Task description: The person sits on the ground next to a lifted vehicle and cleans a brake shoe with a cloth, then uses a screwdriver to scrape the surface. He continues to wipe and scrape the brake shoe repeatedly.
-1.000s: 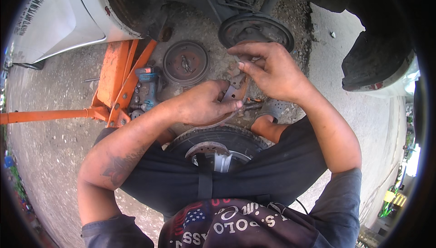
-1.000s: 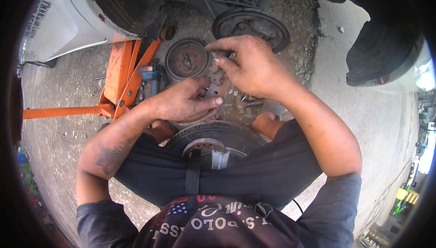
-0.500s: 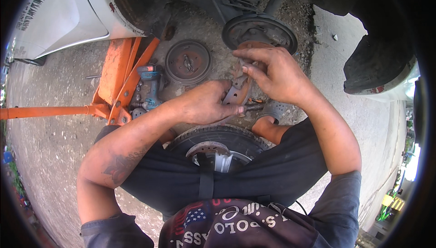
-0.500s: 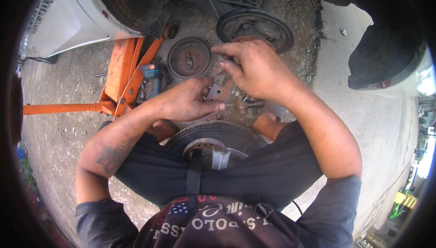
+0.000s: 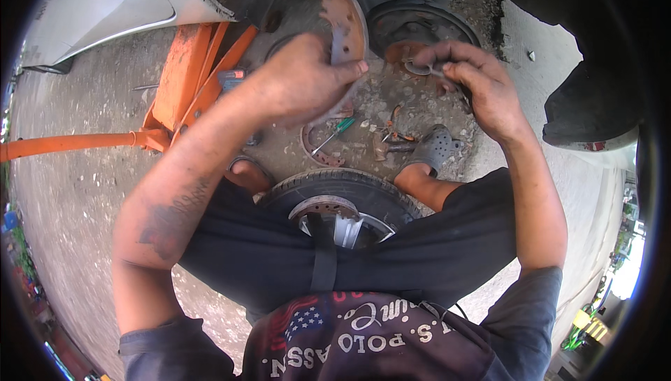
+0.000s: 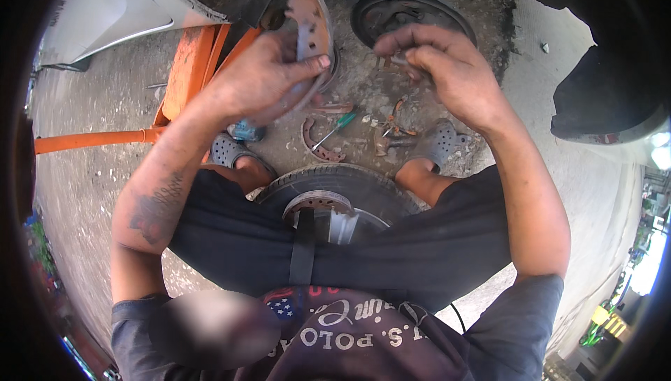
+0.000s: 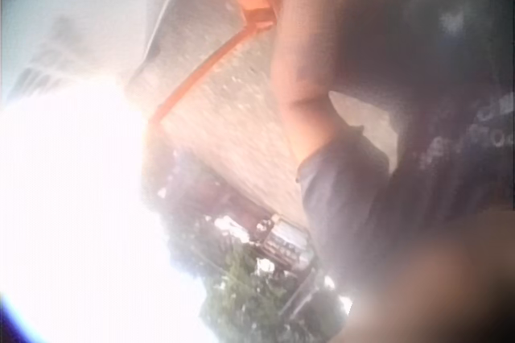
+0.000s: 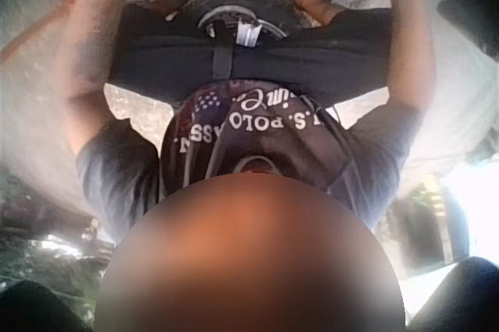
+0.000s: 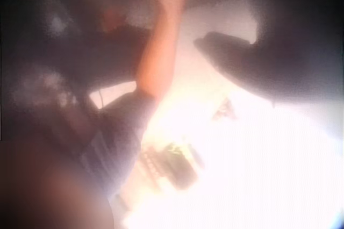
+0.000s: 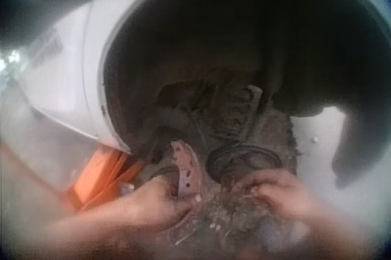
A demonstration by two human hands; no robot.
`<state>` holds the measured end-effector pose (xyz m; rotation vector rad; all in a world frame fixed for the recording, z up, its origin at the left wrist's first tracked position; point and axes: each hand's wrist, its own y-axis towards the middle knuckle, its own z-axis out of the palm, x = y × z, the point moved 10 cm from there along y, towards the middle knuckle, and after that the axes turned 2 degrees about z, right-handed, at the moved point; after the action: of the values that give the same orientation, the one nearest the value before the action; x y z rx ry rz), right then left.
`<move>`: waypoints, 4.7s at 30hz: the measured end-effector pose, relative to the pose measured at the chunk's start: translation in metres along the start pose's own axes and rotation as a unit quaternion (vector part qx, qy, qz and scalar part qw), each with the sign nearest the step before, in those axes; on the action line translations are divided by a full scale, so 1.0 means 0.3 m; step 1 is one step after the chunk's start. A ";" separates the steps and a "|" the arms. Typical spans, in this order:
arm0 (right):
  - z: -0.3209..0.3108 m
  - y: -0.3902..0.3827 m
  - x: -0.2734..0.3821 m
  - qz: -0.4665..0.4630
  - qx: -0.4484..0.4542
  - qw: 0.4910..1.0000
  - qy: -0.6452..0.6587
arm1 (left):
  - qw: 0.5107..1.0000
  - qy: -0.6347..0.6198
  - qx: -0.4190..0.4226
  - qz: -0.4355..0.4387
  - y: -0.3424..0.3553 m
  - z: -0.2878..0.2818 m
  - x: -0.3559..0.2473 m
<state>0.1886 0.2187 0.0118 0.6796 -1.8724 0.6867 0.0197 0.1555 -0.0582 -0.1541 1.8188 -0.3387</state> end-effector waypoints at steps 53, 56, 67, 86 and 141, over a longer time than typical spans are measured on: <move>0.658 0.662 -0.562 -0.009 0.148 0.955 -0.258 | 0.958 0.079 -0.269 0.067 -0.228 -0.559 0.000; 0.441 0.520 -0.247 -0.038 0.084 0.990 -0.110 | 0.978 -0.053 -0.200 -0.016 -0.167 -0.419 0.013; 0.149 0.002 0.152 -0.033 -0.017 0.996 -0.078 | 0.893 -0.444 -0.051 -0.046 -0.134 0.046 -0.023; 0.165 0.057 0.104 -0.008 0.080 0.994 0.068 | 0.917 -0.383 -0.106 -0.042 -0.107 0.094 0.033; 0.178 0.074 0.209 -0.172 0.012 0.942 -0.288 | 0.995 -0.044 0.078 0.039 -0.184 0.210 -0.069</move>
<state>0.1183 0.1860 0.0473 1.2934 -2.1846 0.2936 0.0819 0.0996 -0.0372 0.0113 1.6993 -0.4118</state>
